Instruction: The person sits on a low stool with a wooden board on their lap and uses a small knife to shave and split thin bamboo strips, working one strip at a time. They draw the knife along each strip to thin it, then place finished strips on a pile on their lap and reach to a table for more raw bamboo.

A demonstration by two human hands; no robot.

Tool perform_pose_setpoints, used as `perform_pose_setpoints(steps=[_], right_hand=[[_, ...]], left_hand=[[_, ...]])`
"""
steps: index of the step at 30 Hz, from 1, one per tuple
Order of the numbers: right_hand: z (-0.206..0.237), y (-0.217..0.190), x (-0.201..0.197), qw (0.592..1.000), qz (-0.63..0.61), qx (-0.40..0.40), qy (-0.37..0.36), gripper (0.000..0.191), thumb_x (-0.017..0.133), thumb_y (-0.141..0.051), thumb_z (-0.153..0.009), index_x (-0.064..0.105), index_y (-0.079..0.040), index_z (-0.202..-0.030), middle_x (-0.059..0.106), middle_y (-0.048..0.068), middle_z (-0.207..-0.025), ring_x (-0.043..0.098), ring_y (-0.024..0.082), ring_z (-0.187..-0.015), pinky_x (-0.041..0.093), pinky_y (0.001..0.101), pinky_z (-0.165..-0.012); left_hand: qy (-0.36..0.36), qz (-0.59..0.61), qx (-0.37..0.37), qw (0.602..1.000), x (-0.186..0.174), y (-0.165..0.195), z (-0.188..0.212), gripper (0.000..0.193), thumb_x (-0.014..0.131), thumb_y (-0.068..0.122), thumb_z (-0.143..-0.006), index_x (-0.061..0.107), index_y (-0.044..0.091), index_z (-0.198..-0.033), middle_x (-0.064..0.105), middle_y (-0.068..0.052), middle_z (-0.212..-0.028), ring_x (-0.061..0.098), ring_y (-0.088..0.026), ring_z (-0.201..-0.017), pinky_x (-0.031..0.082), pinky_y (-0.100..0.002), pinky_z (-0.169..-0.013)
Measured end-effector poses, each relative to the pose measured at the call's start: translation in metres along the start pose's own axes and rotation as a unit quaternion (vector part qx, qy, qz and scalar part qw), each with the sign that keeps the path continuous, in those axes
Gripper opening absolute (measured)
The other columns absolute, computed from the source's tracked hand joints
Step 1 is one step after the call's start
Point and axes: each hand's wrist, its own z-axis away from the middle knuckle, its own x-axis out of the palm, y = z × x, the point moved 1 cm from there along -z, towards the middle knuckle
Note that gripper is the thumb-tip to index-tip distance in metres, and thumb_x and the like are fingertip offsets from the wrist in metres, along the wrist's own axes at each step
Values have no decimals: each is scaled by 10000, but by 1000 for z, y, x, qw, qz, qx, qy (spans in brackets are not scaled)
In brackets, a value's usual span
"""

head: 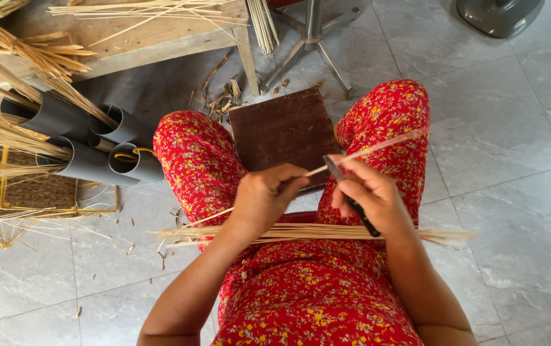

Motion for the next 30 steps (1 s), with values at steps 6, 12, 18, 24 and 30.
perform_pose_setpoints(steps=[6, 12, 18, 24, 30], right_hand=[[-9, 3, -16, 996, -57, -25, 68, 333, 552, -118, -1067, 607, -2, -1374, 682, 78, -796, 597, 102, -624, 495, 243, -576], [-15, 16, -7, 998, -42, -3, 37, 326, 548, -127, -1049, 606, -22, -1352, 684, 69, -772, 601, 101, -605, 498, 248, -551], [-18, 18, -1, 998, -49, -5, 29, 307, 562, -131, -1048, 630, -26, -1327, 684, 69, -770, 605, 101, -608, 505, 246, -555], [-8, 10, -51, 978, -77, -45, 191, 287, 603, -117, -1048, 663, -36, -1316, 657, 59, -764, 576, 114, -594, 458, 249, -532], [6, 3, -94, 942, -160, -93, 281, 270, 630, -93, -1067, 664, -36, -1329, 666, 73, -827, 598, 137, -633, 477, 268, -558]], left_hand=[[-35, -3, -63, 997, -10, -11, 3, 152, 774, 200, -890, 782, 104, -1008, 764, -61, -785, 717, -149, -571, 557, -309, -528], [-50, -7, -55, 997, -17, -23, 10, 120, 745, 191, -924, 776, 103, -1000, 760, -65, -738, 745, -129, -618, 574, -293, -561], [-62, 7, -73, 995, -15, -16, 12, 97, 734, 157, -933, 765, 93, -999, 733, -63, -682, 731, -123, -587, 565, -290, -549], [-79, 35, -59, 995, -35, -18, 20, 106, 711, 103, -934, 759, 67, -1022, 755, -41, -764, 713, -93, -628, 581, -267, -579], [-75, 16, -101, 992, -56, -22, 30, 101, 710, 116, -931, 768, 68, -998, 751, -29, -735, 714, -86, -627, 575, -262, -576]])
